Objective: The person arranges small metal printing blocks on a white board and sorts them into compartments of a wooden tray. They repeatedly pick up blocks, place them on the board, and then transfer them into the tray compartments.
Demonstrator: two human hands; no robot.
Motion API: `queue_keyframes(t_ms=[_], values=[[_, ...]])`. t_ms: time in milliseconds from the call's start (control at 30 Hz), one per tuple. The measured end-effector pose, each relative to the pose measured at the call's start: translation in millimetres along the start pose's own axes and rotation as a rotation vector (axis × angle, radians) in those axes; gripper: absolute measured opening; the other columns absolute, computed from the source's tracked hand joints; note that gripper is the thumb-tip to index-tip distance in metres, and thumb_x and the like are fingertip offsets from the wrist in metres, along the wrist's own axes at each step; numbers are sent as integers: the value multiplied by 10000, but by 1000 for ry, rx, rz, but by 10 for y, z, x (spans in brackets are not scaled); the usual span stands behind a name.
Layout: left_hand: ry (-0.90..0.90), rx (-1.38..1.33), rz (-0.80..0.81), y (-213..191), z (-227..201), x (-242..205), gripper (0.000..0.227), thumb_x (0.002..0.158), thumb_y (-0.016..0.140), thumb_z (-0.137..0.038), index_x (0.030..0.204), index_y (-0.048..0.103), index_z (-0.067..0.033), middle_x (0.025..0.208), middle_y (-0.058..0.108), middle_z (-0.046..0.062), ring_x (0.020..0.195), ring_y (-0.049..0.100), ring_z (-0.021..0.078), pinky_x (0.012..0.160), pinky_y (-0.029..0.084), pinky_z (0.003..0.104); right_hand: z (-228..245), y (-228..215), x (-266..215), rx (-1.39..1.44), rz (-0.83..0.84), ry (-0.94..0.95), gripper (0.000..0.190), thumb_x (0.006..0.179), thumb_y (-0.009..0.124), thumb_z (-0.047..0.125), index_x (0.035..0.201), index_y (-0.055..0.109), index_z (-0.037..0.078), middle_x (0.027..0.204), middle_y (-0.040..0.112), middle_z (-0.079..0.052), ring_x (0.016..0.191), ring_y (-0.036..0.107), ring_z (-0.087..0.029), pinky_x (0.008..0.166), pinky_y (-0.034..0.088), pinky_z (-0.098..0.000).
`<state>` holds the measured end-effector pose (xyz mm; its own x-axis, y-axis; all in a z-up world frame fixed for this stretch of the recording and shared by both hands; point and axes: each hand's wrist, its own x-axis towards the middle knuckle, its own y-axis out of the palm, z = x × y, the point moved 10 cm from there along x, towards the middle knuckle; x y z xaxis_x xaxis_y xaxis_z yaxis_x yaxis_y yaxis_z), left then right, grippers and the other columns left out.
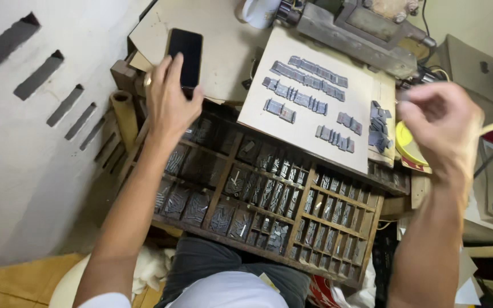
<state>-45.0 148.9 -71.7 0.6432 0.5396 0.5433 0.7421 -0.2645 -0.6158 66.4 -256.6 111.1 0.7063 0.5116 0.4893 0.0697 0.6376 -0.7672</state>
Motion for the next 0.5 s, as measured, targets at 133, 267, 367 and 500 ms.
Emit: queue_keyframes(t_ms=[133, 267, 367, 500], values=[[-95, 262, 154, 512, 257, 520, 959, 858, 857, -382, 1554, 310, -13, 1522, 377, 329, 1416, 358, 512, 1149, 360, 628, -535, -211, -872, 535, -168, 28, 124, 1052, 573, 156, 1106, 473, 108, 1103, 515, -53, 1028, 551, -153, 994, 596, -305], [-243, 294, 279, 774, 388, 827, 999, 843, 835, -405, 1535, 248, 13, 1471, 408, 382, 1358, 409, 509, 1145, 379, 549, -902, 79, -1739, 984, -224, 31, 157, 978, 530, 61, 1069, 601, 169, 1042, 675, -73, 948, 712, -163, 825, 659, -233], [-272, 342, 242, 824, 417, 892, 937, 779, 792, -399, 1480, 338, 26, 1421, 443, 342, 1317, 408, 503, 1107, 369, 564, -941, 783, -2258, 1209, -181, 179, 122, 946, 640, 96, 1054, 682, 132, 1033, 726, -114, 879, 723, -203, 769, 634, -275], [-298, 505, 177, 968, 408, 949, 553, 688, 720, -293, 1158, 661, -9, 1215, 646, 310, 1157, 547, 494, 989, 456, 519, -1144, 1900, -3044, 1539, 19, 468, 67, 950, 700, 68, 1010, 670, 69, 1024, 706, -166, 811, 749, -205, 594, 612, -160]])
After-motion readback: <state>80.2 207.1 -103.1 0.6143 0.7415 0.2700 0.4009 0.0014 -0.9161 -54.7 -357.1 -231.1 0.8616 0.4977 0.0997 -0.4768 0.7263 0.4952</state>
